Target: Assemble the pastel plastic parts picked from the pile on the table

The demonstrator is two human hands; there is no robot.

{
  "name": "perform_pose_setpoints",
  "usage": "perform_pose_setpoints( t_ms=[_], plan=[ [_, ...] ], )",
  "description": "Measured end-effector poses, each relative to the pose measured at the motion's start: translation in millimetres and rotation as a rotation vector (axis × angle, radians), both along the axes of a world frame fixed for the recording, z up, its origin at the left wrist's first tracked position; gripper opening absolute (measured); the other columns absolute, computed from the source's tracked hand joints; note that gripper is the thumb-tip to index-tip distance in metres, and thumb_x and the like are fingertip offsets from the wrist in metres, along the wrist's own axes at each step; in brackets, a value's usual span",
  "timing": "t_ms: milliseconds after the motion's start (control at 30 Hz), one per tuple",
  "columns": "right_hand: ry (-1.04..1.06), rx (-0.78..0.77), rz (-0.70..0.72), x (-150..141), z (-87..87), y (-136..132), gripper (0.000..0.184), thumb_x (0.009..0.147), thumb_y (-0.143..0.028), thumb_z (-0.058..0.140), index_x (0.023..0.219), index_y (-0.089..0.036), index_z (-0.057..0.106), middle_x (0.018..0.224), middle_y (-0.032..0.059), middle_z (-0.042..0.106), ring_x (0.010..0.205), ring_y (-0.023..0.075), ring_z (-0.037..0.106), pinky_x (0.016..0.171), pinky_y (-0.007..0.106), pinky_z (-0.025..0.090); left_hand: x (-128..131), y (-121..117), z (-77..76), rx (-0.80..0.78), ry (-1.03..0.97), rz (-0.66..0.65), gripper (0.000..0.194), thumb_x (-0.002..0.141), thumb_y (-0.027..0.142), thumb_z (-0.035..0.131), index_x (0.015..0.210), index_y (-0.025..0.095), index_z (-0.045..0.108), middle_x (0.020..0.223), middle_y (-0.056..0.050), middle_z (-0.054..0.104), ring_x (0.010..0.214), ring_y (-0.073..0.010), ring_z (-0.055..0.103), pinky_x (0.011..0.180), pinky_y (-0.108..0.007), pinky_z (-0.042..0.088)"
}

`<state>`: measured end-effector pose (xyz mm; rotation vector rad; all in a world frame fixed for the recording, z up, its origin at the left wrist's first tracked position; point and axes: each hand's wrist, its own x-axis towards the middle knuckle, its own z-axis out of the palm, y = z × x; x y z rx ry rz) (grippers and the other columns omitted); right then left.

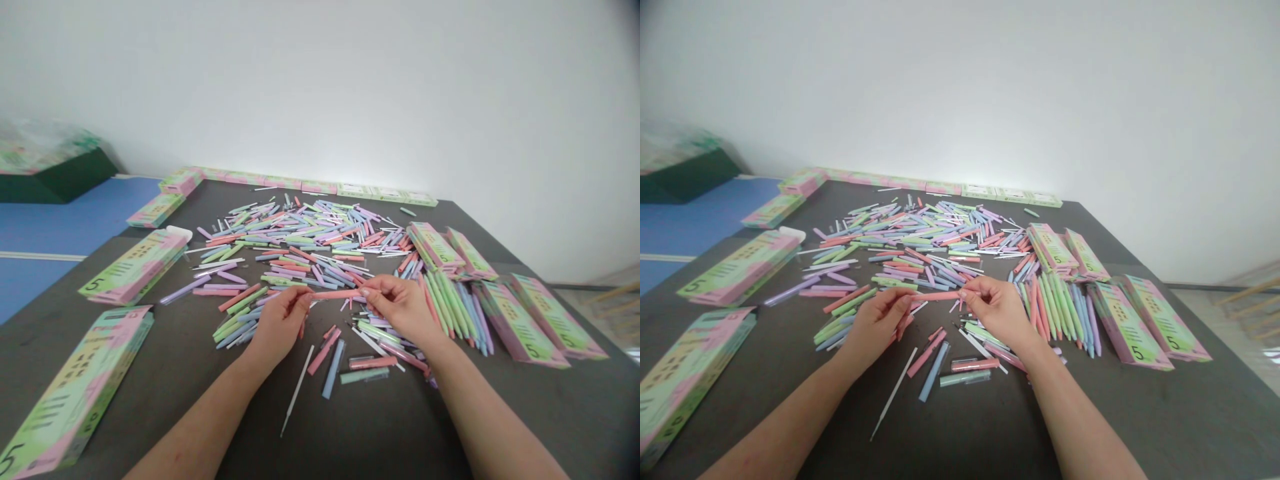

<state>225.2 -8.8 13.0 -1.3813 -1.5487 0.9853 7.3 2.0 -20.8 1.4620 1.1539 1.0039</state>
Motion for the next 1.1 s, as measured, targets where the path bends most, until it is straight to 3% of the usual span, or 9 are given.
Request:
perform_pose_setpoints(
  t_ms=[300,467,700,867,1100],
  plan=[
    [0.093,-0.089,0.008,-3,-2.6,3,0.034,0.076,-0.046,0.064,0.075,-0.012,0.061,0.047,-0.0035,0.049,0.039,0.0065,0.038,0.038,0.019,0.029,-1,-3,-1.9,0.102,0.113,0.081,0.024,0.086,0.037,0.051,0.096,0.017,0.062,0.060,0.003,0.057,0.041,-0.0084,0.047,0.048,-0.022,0.045],
    [0.111,-0.087,0.025,-3,-3.3,4,0.034,0.077,-0.046,0.063,0.074,-0.013,0.060,0.048,-0.0034,0.049,0.040,0.0065,0.039,0.039,0.019,0.030,0,-4,0.1,0.073,0.052,0.102,0.022,0.085,0.036,0.054,0.095,0.018,0.062,0.069,0.000,0.060,0.046,-0.0084,0.050,0.049,-0.021,0.047],
    [-0.016,-0.110,0.166,0,3.4,2,0.031,0.080,-0.041,0.060,0.084,-0.011,0.066,0.056,-0.0021,0.051,0.048,0.0078,0.044,0.045,0.020,0.031,5,-2,10.0,-0.015,-0.234,0.148,0.032,0.079,0.031,0.062,0.105,0.018,0.050,0.066,0.005,0.057,0.043,-0.0072,0.048,0.040,-0.018,0.041],
    [-0.044,-0.153,0.274,-1,2.2,1,0.029,0.083,-0.038,0.058,0.087,-0.011,0.067,0.058,-0.0024,0.050,0.050,0.0081,0.044,0.046,0.020,0.030,5,-3,15.5,-0.034,-0.175,0.195,0.033,0.079,0.033,0.061,0.105,0.013,0.055,0.063,0.004,0.057,0.044,-0.0069,0.048,0.040,-0.017,0.041],
    [-0.086,-0.131,0.318,-3,-3.5,0,0.025,0.085,-0.035,0.055,0.085,-0.012,0.066,0.058,-0.0029,0.049,0.050,0.0080,0.042,0.046,0.020,0.029,3,-2,17.8,-0.017,-0.115,0.221,0.035,0.078,0.033,0.061,0.106,0.013,0.061,0.059,0.005,0.055,0.044,-0.0073,0.048,0.042,-0.017,0.043]
  ],
)
